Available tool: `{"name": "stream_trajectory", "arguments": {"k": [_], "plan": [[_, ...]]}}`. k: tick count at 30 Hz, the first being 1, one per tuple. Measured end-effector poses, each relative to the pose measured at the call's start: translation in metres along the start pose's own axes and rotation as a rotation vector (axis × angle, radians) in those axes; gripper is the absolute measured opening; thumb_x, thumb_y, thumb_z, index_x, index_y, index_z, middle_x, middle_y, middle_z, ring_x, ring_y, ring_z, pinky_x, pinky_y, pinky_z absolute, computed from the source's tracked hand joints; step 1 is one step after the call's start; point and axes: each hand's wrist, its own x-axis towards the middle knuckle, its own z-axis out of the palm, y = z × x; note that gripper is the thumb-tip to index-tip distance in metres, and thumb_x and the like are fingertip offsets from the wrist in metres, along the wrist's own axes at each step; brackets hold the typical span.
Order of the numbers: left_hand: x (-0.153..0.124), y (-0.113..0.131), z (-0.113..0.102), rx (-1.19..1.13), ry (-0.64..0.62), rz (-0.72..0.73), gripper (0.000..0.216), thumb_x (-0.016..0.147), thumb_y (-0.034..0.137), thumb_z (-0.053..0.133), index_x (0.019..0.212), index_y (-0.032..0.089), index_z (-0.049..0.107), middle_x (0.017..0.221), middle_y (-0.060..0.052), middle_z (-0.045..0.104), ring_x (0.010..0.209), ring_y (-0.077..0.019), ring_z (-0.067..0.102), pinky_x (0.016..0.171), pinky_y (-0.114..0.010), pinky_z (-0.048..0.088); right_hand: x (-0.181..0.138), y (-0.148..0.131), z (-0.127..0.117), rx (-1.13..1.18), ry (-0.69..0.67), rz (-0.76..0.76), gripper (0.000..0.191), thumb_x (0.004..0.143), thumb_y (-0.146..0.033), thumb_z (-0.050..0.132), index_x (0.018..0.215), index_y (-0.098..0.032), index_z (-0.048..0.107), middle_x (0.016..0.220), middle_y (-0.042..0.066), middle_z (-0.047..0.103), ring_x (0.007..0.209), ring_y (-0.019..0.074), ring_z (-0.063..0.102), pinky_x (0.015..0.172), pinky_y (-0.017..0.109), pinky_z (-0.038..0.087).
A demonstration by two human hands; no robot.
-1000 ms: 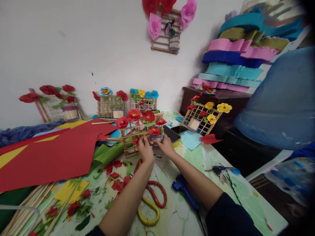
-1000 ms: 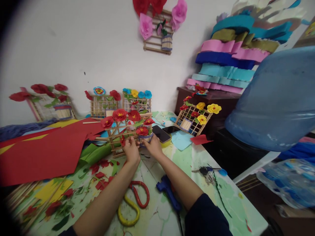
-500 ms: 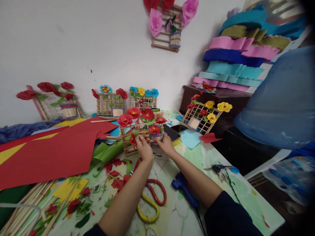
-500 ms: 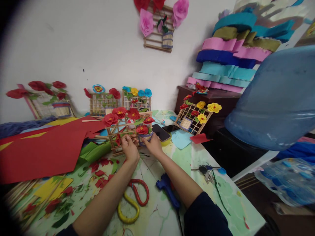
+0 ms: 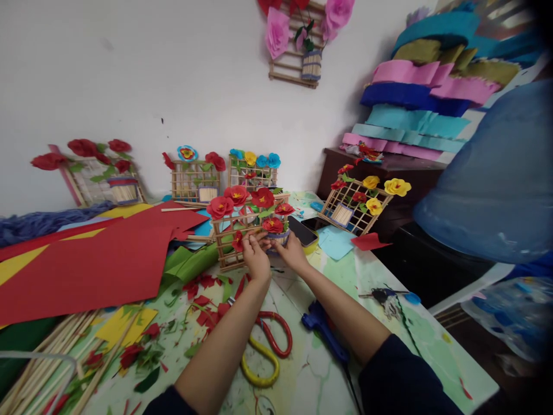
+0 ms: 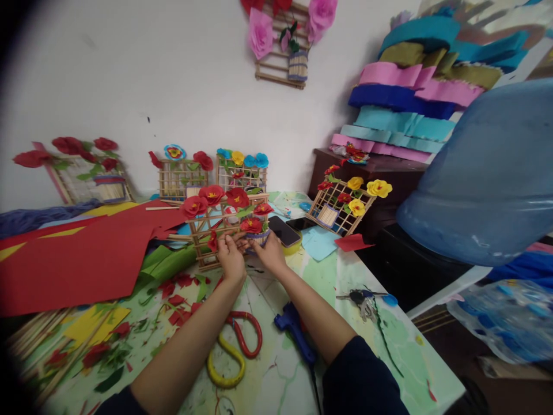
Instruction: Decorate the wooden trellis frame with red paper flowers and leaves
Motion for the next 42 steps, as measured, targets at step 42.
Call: {"name": "stream_trajectory", "arguments": {"k": [42], "plan": [[0.023,0.017,0.012,0.615,0.011,0.348,0.028,0.094,0.032,0.035,0.078,0.020,0.054,0.066,-0.003,0.065,0.066,-0.0196,0.061,0.073,-0.033,0.045,-0.001,-0.004,-0.004,-0.004,-0.025,-0.008,0.051,0.080,-0.046,0.062,0.118,-0.014,0.052,0.115,0.014,0.064,0.108,0.0283,0.059,0.090,0.036,0.044]]}}
